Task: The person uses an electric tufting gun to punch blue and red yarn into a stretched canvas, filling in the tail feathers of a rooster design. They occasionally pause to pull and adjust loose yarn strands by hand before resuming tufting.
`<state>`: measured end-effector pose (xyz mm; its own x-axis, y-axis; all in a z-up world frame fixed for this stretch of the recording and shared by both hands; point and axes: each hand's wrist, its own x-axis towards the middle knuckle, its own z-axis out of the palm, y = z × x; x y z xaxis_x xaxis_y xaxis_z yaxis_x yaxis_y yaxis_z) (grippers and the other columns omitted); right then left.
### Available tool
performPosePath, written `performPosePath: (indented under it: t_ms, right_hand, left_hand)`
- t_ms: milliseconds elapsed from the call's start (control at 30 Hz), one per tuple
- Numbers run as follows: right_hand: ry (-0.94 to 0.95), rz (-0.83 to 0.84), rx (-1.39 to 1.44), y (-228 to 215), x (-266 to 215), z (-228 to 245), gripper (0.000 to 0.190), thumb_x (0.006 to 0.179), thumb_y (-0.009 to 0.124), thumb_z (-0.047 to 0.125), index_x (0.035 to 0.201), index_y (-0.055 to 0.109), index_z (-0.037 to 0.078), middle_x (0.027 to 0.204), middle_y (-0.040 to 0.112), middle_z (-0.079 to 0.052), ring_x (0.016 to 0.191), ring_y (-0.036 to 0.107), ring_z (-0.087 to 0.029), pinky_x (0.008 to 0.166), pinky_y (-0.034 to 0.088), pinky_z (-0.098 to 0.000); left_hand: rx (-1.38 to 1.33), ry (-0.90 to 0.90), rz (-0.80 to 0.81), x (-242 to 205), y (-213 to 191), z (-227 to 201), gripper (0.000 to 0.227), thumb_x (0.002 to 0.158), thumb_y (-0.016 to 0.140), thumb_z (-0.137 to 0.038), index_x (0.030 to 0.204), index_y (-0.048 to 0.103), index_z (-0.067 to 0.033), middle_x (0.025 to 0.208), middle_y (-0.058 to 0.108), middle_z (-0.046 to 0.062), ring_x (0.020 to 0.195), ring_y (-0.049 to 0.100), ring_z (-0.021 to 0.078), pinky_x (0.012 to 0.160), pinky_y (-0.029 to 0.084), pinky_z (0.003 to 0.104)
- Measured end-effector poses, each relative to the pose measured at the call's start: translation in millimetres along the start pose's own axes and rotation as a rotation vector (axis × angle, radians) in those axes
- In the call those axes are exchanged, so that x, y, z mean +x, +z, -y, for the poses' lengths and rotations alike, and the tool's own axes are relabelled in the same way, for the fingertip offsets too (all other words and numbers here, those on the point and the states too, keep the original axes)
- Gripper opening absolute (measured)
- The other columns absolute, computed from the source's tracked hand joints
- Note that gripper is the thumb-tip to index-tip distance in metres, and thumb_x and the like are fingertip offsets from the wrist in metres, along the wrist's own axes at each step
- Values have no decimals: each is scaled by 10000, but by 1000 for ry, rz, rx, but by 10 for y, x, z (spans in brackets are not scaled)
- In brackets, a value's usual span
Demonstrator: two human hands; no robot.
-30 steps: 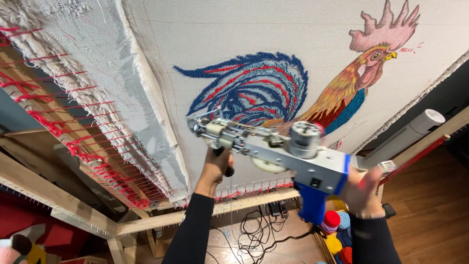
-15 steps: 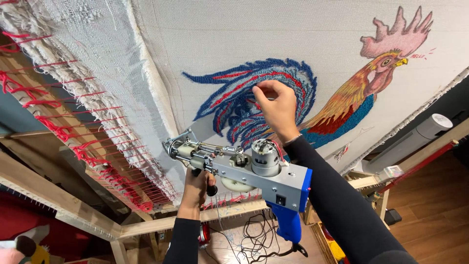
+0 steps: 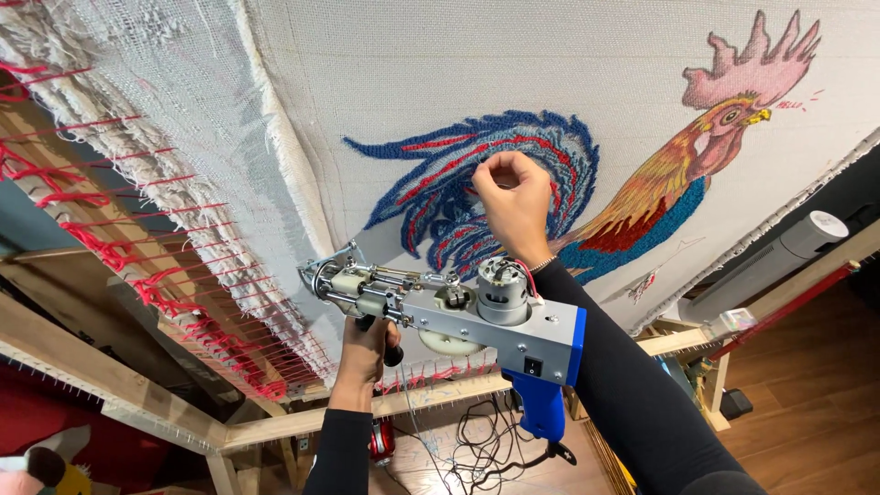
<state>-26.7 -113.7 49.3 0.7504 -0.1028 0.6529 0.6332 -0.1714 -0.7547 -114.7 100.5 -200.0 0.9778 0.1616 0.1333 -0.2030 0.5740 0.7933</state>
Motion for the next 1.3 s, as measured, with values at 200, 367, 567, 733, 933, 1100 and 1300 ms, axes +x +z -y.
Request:
performPosePath:
  t_ms: [200,367,567,733,933,1100,1300]
  right_hand:
    - [-27,60,177,-143,-65,5,72,946,694,31,965,628,7,922,697,1,802,660,-40,713,540,-206]
    - [-129,3,9,-145,9,129,81,957,706,54,1001,657,7,916,706,0,816,675,-49,755,560,-216]
    - [-235,-48,-223,-68,97,223,98,947,729,89,974,722,-5,857,749,-39,764,705,-79,729,572,-234]
    - [-241,-70,-279,-20,150,238,105,927,729,89,949,728,-14,826,752,-58,712,706,-93,677,570,-241]
    - [-297,-85,-366,24,212,210,99,894,736,79,908,710,-15,804,718,-70,688,693,-119,652,551,-265]
    - [-312,-128,-398,40,220,177,120,852,745,74,845,668,-17,775,687,-71,672,674,-123,630,542,-270]
    - [-240,-112,-200,1,127,145,102,905,713,54,868,644,-11,764,692,-18,714,674,-60,677,564,-226]
  left_hand:
    - [18,18,14,-9,61,-6,209,973,720,-183,880,603,-36,595,536,21,510,518,134,506,435,315]
    - [-19,-4,-7,-24,125,-12,196,951,722,-206,916,606,-52,606,540,9,517,534,133,513,447,317]
    - [2,9,-3,-22,72,79,206,943,730,-212,893,619,-46,588,547,21,508,529,140,519,454,321]
    - [52,5,-24,-36,-4,107,228,947,732,-211,852,610,-44,573,548,28,501,525,149,515,439,325]
    - [3,4,-36,-58,-29,60,175,939,722,-169,866,616,-51,584,557,27,505,531,148,526,441,340]
    - [-41,12,-19,-37,-153,139,181,941,731,-159,897,588,-57,586,552,21,503,532,144,534,452,348]
    - [29,-43,-57,-102,-6,-68,191,929,721,-208,922,613,-51,590,568,25,513,557,144,506,440,329]
